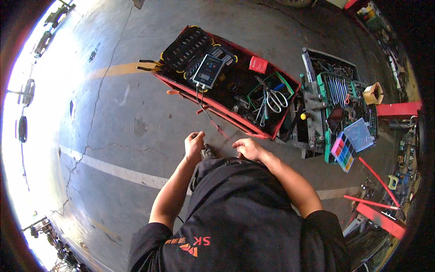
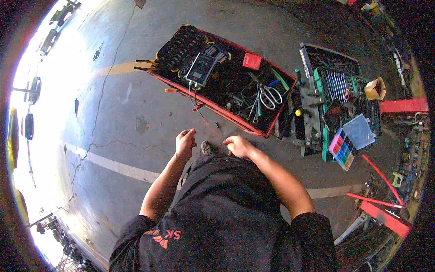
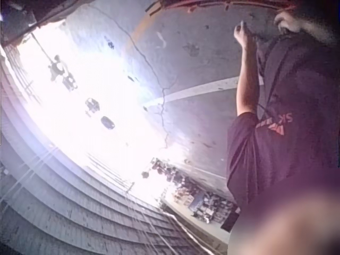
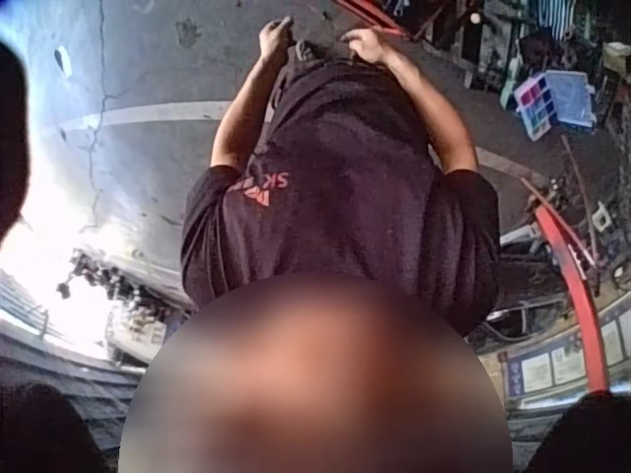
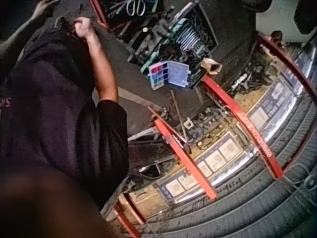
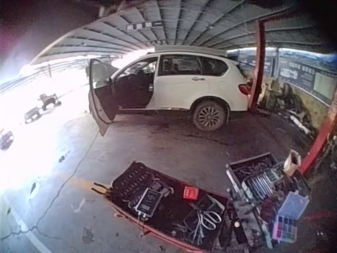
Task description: The person manipulates small wires and components on a red tool cart, repeatedly twisting and connecting wires. They briefly handle a smartphone and a small orange object, then continue working with the wires and components.
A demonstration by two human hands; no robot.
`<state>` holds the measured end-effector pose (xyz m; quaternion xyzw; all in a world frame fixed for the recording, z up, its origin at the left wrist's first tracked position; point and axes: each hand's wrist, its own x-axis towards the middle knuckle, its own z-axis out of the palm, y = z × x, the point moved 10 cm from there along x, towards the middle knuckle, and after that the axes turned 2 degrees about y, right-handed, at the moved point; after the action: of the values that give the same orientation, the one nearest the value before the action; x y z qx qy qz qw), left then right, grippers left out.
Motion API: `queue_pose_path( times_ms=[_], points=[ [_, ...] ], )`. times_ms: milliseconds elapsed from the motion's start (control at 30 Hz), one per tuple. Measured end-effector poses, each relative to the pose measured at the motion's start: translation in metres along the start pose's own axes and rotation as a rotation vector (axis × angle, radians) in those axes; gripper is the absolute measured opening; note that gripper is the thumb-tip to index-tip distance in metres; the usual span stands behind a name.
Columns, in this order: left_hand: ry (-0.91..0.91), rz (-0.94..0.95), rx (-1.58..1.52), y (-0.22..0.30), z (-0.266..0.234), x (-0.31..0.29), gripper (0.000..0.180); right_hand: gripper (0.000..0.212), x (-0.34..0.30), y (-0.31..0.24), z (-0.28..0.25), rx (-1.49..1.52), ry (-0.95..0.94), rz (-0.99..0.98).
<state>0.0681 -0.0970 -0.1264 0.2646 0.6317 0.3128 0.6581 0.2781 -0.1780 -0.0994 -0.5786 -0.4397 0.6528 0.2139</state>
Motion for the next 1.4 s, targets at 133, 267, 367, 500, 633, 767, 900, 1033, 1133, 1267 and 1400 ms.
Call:
queue_pose_path(
  times_ms=[133,267,367,500,633,767,900,1033,1133,1267,1400],
  points=[
    [-0.035,0.034,0.05,0.006,0.007,0.006,0.021,0.03,0.004,0.011,-0.004,-0.008,0.054,-0.037],
    [-0.064,0.047,0.017,0.017,0.016,0.0,0.021,0.025,0.002,0.011,-0.008,0.042,0.087,0.017],
    [0.002,0.092,0.085,0.014,0.009,0.005,0.019,0.024,0.002,0.012,-0.011,0.027,0.113,-0.026],
    [-0.021,0.167,0.071,0.023,0.017,-0.005,0.017,0.022,0.002,0.014,-0.012,0.058,0.13,-0.004],
    [-0.133,0.107,0.087,0.014,0.023,-0.001,0.02,0.023,-0.001,-0.002,-0.013,0.055,0.14,-0.071],
    [-0.29,-0.131,0.121,0.014,0.054,-0.035,0.028,0.023,-0.006,-0.017,-0.011,0.014,0.122,-0.048],
    [-0.437,-0.306,0.037,-0.016,0.082,-0.056,0.028,0.02,-0.012,-0.044,-0.007,-0.097,0.12,-0.116],
    [-0.404,-0.274,-0.084,-0.014,0.089,-0.058,0.021,0.02,-0.017,-0.058,-0.009,-0.176,0.172,-0.127],
    [-0.369,-0.193,-0.006,0.005,0.088,-0.062,0.02,0.02,-0.02,-0.063,-0.014,-0.22,0.235,-0.182],
    [-0.364,-0.232,-0.082,0.001,0.09,-0.062,0.019,0.018,-0.029,-0.087,-0.012,-0.321,0.263,-0.283],
    [-0.361,-0.253,-0.117,0.001,0.092,-0.063,0.02,0.017,-0.034,-0.099,-0.013,-0.432,0.331,-0.4]
  ],
)
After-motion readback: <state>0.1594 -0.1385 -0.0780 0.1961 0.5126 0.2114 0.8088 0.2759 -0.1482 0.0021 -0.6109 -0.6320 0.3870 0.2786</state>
